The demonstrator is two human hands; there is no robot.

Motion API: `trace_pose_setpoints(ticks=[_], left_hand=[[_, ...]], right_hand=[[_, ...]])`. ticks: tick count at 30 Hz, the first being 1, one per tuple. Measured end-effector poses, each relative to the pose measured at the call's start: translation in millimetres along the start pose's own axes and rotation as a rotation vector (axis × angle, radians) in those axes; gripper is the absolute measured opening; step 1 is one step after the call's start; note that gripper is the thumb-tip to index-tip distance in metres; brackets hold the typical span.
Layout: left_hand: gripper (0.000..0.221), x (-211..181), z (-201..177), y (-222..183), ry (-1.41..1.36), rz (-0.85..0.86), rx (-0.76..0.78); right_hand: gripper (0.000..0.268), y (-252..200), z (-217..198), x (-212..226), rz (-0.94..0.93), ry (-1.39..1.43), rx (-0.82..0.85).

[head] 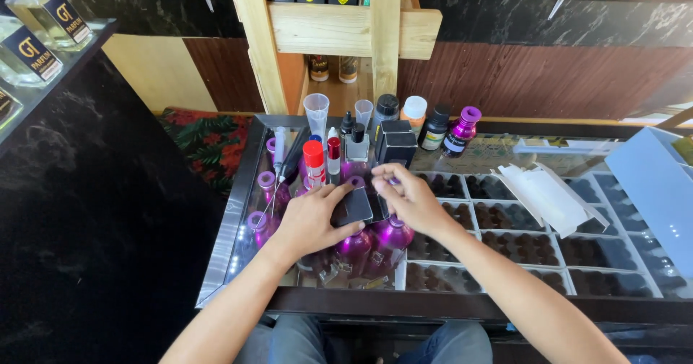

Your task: The person assembles small black and white cardboard boxes by folding and tucking flaps. They handle several boxes one at a time, folding the sides and securing the flaps to form the box shape.

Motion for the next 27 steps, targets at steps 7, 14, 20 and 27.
trace_pose_setpoints(ticks=[7,14,20,27], left_hand=[[0.070,13.3,3.4,-1.5,0.188,-0.055,-0.001],[0.070,16.0,5.2,-2.0,0.211,-0.081,0.054],[0.070,18.9,9.2,-3.2,0.225,-0.093,0.063],[0.073,18.2,10.0,-2.5,0.240,-0.090,0.032]], right_hand=[[0.070,16.8,30.7,70.3,0.047,-0.617,-0.020],[0.071,50.4,41.7,38.9,0.320,-0.725,0.016],[0.056,54.4,43.5,15.3,0.272,-0.897,-0.018],[0.046,17.9,30.1,20.7,0.103,-1.066,-0.056]])
Point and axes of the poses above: each hand's wrist, its own y-axis towards the middle knuckle, its own z-axis out of the palm, x = y × z, the point moved 10 cm from there along y, towards the middle knuckle, and after that the axes turned 11 degrees about -y, right-handed, at the moved point
